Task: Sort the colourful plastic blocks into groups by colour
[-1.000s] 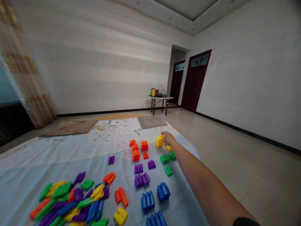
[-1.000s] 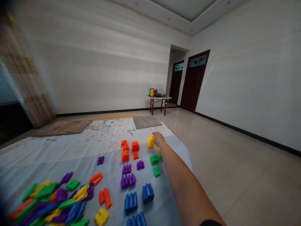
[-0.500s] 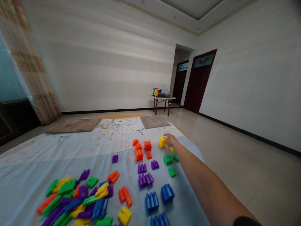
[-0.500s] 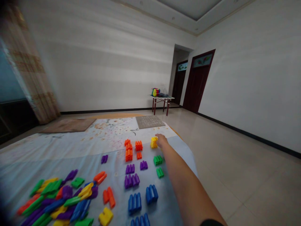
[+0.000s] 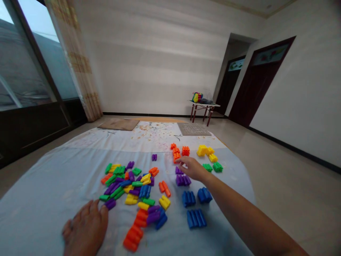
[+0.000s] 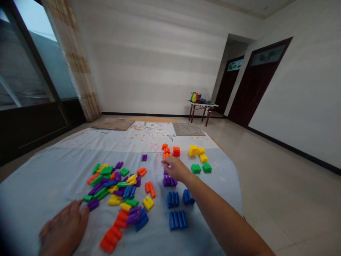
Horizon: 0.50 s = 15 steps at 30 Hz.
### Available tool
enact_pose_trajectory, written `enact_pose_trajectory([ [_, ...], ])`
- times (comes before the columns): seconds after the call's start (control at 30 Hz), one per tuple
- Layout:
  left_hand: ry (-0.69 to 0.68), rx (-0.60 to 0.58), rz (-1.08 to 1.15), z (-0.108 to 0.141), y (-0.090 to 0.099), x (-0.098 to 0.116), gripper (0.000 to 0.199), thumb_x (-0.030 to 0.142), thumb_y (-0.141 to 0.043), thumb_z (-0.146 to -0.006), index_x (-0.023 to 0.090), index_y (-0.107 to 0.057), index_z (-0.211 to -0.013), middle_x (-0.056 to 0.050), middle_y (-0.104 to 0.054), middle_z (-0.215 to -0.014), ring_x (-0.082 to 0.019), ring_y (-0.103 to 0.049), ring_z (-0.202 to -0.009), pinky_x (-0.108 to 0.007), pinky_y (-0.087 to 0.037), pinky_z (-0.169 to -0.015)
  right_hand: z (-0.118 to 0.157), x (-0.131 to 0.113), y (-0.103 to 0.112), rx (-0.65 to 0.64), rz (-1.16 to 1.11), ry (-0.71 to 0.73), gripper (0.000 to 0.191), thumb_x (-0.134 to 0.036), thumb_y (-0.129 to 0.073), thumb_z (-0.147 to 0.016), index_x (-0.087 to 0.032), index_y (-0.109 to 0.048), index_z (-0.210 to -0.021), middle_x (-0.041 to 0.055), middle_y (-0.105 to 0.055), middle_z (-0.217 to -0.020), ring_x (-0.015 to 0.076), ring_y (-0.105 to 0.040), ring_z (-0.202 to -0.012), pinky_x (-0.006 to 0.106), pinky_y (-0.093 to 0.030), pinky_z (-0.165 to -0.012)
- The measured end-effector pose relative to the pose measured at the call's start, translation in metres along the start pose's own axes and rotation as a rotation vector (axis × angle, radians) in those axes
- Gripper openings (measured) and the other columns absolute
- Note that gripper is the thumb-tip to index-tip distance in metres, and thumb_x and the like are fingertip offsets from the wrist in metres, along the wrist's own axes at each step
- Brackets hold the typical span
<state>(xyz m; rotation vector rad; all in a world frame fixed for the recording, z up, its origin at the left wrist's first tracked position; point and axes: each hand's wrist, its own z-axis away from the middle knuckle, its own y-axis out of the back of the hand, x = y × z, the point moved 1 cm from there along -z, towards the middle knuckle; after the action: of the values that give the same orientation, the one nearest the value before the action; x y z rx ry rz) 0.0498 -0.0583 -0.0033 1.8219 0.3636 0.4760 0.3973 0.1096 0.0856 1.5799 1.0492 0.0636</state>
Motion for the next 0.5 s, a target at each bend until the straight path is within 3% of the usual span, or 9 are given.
enact_pose_trajectory([
  [0.1, -0.012, 0.027, -0.028, 0.002, 0.002, 0.004, 0.058, 0.036, -0.019, -0.086, 0.006, -0.049, -0.126, -0.019, -0.050, -0.133, -0.030, -0.042, -0.123, -0.053, -0.025, -0.105, -0.004, -0.041, -0.030, -0.097, 0.008, 0.072, 0.030, -0.019, -0.059, -0.079, -0.016, -0.065, -0.108, 0.0082, -0.068, -0.099, 0.0185, -0.061, -0.088, 0.033, -0.047, -0.083],
  [0.23, 0.020, -0.013, -0.026, 0.001, 0.005, 0.007, 0.058, 0.038, -0.018, -0.086, 0.009, -0.049, -0.126, -0.017, -0.049, -0.134, -0.030, -0.042, -0.124, -0.053, -0.025, -0.104, -0.022, -0.072, -0.066, -0.129, 0.016, 0.077, 0.035, -0.012, -0.055, -0.078, -0.016, -0.064, -0.112, 0.0093, -0.066, -0.110, 0.0209, -0.058, -0.105, 0.034, -0.042, -0.094],
  [0.4, 0.031, -0.030, -0.023, 0.002, 0.011, 0.010, 0.058, 0.038, -0.016, -0.087, 0.010, -0.049, -0.126, -0.016, -0.050, -0.134, -0.030, -0.043, -0.123, -0.052, -0.025, -0.104, -0.040, -0.081, -0.104, -0.194, 0.062, 0.142, 0.045, -0.007, -0.050, -0.075, -0.019, -0.063, -0.116, 0.0071, -0.064, -0.119, 0.0207, -0.055, -0.112, 0.033, -0.040, -0.097],
  [0.5, 0.037, -0.011, -0.014, 0.004, 0.014, 0.012, 0.056, 0.036, -0.018, -0.087, 0.009, -0.049, -0.125, -0.016, -0.050, -0.134, -0.029, -0.043, -0.123, -0.052, -0.025, -0.104, -0.038, -0.077, -0.113, -0.222, 0.107, 0.105, 0.044, -0.012, -0.053, -0.075, -0.021, -0.062, -0.117, 0.0081, -0.064, -0.118, 0.0231, -0.056, -0.110, 0.036, -0.041, -0.094],
])
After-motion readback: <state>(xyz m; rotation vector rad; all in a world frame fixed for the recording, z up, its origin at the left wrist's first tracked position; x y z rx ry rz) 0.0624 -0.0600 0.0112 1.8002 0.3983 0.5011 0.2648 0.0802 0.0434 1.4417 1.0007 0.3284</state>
